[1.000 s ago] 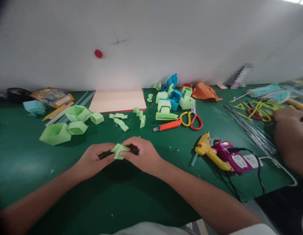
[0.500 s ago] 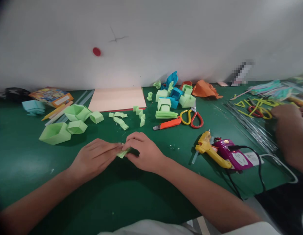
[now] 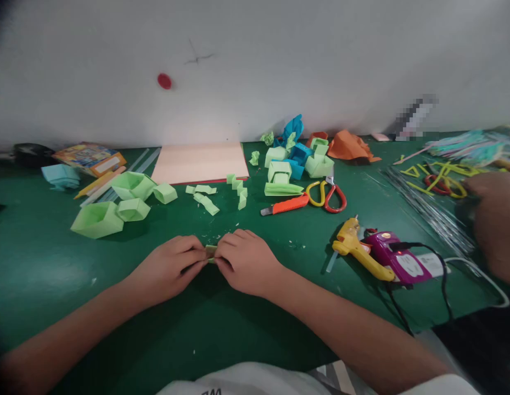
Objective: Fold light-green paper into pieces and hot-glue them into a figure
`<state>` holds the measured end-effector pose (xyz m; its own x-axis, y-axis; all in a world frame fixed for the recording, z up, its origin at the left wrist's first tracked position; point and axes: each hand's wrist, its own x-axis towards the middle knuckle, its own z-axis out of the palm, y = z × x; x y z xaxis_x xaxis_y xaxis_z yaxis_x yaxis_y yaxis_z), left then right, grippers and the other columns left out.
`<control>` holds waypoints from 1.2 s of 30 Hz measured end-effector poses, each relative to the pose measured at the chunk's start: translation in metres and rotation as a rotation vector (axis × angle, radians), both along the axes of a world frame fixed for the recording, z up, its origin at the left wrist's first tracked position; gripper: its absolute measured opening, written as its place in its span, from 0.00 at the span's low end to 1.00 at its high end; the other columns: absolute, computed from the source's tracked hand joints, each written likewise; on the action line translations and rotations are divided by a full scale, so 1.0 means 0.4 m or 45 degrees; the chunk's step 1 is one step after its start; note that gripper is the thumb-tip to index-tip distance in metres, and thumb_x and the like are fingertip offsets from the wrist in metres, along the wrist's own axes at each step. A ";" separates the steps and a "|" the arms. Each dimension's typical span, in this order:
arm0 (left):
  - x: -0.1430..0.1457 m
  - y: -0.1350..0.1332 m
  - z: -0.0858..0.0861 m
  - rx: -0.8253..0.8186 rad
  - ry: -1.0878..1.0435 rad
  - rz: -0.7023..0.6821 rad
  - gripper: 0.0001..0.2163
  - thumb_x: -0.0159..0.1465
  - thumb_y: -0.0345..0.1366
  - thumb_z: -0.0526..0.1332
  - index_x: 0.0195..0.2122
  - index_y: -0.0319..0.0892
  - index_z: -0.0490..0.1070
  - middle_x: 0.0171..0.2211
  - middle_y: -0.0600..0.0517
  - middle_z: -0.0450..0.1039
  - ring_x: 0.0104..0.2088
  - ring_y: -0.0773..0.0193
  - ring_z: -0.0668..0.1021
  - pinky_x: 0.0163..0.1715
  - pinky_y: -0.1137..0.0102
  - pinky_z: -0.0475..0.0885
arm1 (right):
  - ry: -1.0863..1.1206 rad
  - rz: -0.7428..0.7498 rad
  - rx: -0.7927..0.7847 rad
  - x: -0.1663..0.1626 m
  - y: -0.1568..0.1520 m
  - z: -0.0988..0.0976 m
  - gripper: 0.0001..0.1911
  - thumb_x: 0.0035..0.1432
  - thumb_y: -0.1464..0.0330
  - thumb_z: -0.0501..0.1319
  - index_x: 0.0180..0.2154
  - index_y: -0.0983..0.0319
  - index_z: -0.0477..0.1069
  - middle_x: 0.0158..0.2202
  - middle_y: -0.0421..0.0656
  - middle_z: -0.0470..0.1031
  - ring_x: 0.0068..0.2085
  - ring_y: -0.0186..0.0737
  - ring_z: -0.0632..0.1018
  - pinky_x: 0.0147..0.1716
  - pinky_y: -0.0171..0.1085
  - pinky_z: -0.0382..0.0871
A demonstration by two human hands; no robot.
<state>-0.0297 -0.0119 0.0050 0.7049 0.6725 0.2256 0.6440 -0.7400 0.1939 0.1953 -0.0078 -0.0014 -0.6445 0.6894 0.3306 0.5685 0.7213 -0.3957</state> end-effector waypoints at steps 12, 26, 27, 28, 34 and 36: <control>0.006 0.051 -0.014 -0.279 -0.336 0.159 0.04 0.67 0.33 0.64 0.35 0.43 0.78 0.37 0.52 0.76 0.38 0.63 0.79 0.37 0.70 0.72 | 0.164 -0.183 -0.226 -0.009 0.021 -0.013 0.06 0.59 0.76 0.64 0.37 0.60 0.73 0.32 0.42 0.78 0.37 0.44 0.73 0.38 0.40 0.66; -0.028 0.022 -0.003 0.422 0.218 -0.021 0.13 0.73 0.38 0.57 0.51 0.44 0.80 0.54 0.45 0.78 0.49 0.49 0.79 0.43 0.56 0.74 | -0.183 -0.019 0.305 0.019 0.002 -0.008 0.12 0.71 0.66 0.57 0.44 0.60 0.79 0.49 0.46 0.79 0.49 0.49 0.72 0.46 0.47 0.67; -0.026 0.017 0.002 0.436 0.250 -0.030 0.13 0.73 0.38 0.57 0.51 0.43 0.79 0.56 0.45 0.77 0.50 0.48 0.78 0.43 0.55 0.74 | -0.226 0.005 0.322 0.018 0.001 -0.004 0.12 0.71 0.65 0.57 0.44 0.61 0.79 0.49 0.46 0.79 0.49 0.49 0.72 0.46 0.47 0.67; -0.022 0.013 0.007 0.450 0.278 -0.037 0.13 0.72 0.38 0.58 0.51 0.41 0.79 0.57 0.45 0.77 0.52 0.47 0.78 0.43 0.55 0.74 | -0.271 0.030 0.338 0.018 0.000 -0.002 0.12 0.72 0.65 0.57 0.43 0.61 0.79 0.49 0.46 0.79 0.49 0.49 0.72 0.45 0.47 0.66; 0.004 -0.001 0.016 0.510 0.354 -0.047 0.13 0.73 0.35 0.57 0.49 0.39 0.80 0.59 0.46 0.76 0.54 0.48 0.77 0.44 0.57 0.74 | -0.360 0.062 0.420 0.015 0.000 -0.006 0.14 0.74 0.68 0.54 0.43 0.62 0.78 0.46 0.44 0.82 0.47 0.46 0.73 0.42 0.46 0.64; 0.013 -0.006 0.015 0.526 0.362 -0.058 0.13 0.73 0.33 0.55 0.48 0.38 0.80 0.59 0.46 0.76 0.54 0.49 0.77 0.43 0.58 0.74 | -0.362 0.062 0.437 0.015 -0.001 -0.008 0.14 0.73 0.69 0.54 0.43 0.63 0.78 0.45 0.44 0.83 0.44 0.45 0.74 0.41 0.46 0.64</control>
